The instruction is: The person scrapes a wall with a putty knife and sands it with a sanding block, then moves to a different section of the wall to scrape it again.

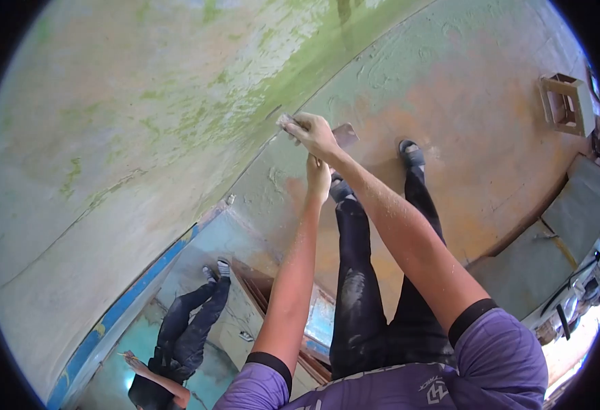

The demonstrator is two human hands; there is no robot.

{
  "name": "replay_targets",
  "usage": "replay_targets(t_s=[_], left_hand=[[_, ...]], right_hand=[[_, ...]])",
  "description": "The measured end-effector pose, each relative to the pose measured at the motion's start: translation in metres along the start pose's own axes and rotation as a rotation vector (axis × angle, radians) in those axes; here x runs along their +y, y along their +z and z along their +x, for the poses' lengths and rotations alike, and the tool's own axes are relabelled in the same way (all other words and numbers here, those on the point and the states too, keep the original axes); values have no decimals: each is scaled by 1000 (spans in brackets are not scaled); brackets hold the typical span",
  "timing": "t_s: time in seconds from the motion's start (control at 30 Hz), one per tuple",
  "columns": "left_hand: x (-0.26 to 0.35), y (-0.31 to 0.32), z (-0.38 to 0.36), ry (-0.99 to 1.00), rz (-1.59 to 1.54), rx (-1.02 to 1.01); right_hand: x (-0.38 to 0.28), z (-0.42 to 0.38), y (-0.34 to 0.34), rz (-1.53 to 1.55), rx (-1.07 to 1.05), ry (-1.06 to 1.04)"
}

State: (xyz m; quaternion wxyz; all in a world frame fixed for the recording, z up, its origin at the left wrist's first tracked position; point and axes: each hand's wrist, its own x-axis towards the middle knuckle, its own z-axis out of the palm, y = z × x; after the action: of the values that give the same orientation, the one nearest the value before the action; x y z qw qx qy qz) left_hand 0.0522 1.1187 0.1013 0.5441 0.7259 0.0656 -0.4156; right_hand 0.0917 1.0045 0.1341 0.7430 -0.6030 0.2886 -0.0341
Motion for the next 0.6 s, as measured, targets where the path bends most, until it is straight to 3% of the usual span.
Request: replay_targets(t_s=[0.13, 0.3, 0.5, 0.6], left_hand=[[20, -29, 12, 29, -65, 56], [26, -62, 44, 93, 76, 9], [18, -71, 72, 1, 131, -89], [11, -66, 77, 56, -75, -98]], right_hand=[[-3, 27, 27, -48, 55, 15], [-5, 53, 58, -22, 151, -16], [5, 71, 68, -164, 211, -46], [9, 70, 72, -204, 261, -84]])
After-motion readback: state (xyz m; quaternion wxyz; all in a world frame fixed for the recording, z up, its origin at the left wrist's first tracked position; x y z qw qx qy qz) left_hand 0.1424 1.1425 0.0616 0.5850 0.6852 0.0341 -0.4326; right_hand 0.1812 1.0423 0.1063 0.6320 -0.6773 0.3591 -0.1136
